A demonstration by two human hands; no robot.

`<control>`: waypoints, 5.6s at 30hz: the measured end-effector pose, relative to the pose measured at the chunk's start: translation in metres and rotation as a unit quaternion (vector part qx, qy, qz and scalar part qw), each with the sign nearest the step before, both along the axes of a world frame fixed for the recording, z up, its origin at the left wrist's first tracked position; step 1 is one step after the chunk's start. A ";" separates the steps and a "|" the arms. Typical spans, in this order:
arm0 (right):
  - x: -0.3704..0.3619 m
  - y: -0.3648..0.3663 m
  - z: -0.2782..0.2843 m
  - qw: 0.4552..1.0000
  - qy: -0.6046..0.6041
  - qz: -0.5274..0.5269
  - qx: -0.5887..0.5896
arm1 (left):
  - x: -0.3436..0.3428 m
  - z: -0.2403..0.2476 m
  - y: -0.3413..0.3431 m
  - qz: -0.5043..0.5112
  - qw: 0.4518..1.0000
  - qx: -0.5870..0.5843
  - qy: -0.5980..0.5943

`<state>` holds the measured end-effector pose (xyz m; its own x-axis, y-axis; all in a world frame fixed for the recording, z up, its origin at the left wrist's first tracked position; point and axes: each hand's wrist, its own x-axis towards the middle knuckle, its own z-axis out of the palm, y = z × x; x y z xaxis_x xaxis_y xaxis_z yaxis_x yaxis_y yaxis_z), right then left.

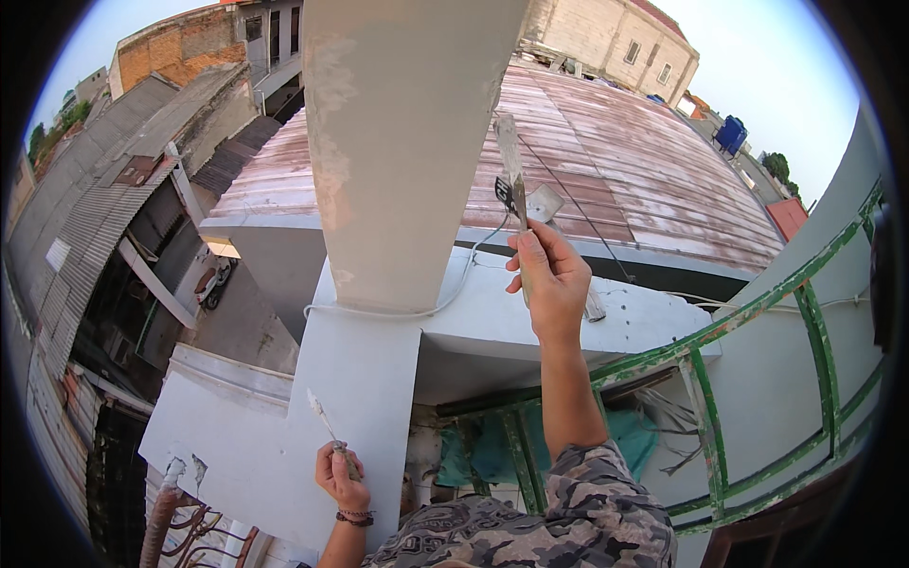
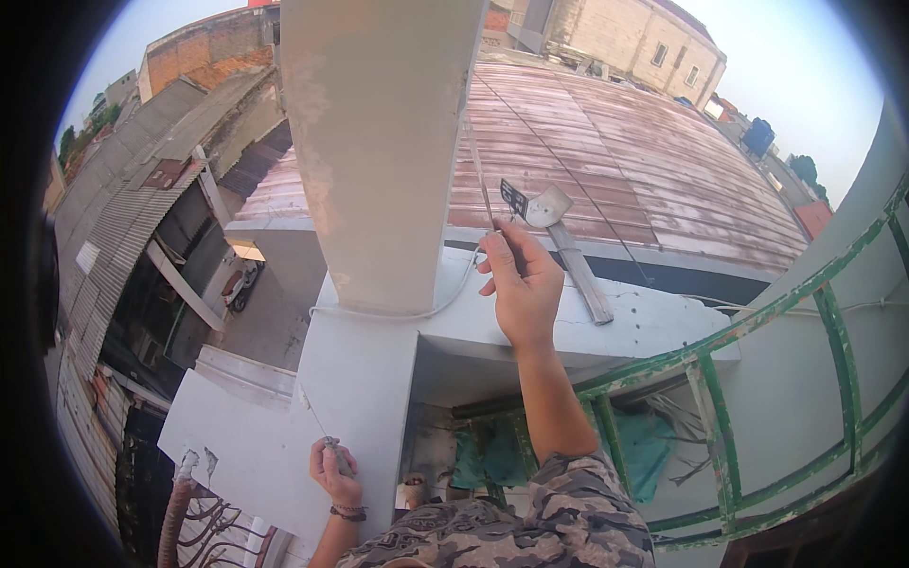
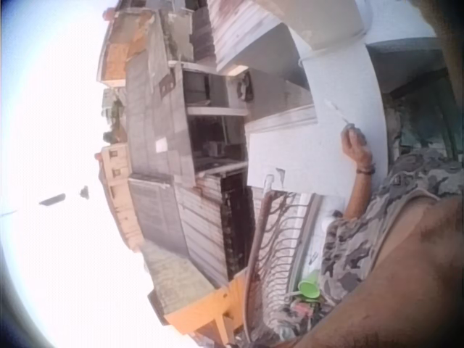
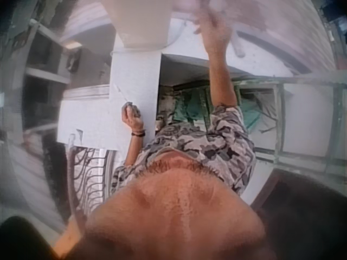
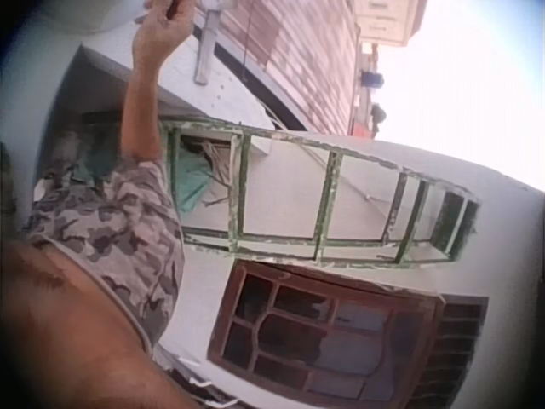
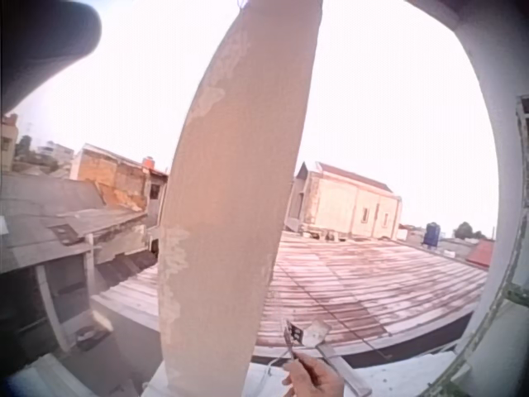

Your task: The person applies plaster to a white column on a balcony using two putty knives. They transfer plaster from one knife to the other and smooth it onto the column surface.

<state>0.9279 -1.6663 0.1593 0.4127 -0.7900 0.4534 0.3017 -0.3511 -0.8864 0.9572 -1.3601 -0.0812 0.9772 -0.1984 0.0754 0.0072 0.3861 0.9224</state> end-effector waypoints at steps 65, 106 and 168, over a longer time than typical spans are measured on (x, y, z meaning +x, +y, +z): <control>-0.003 -0.066 0.060 0.783 0.028 -0.361 -0.506 | 0.000 -0.001 0.002 0.010 1.000 -0.002 0.022; -0.023 -0.051 0.119 0.665 0.105 -0.373 -0.639 | 0.000 0.002 -0.001 0.011 1.000 0.022 0.008; 0.118 -0.239 0.060 0.811 0.028 -0.189 -0.553 | -0.002 -0.006 -0.004 0.078 0.996 0.050 -0.007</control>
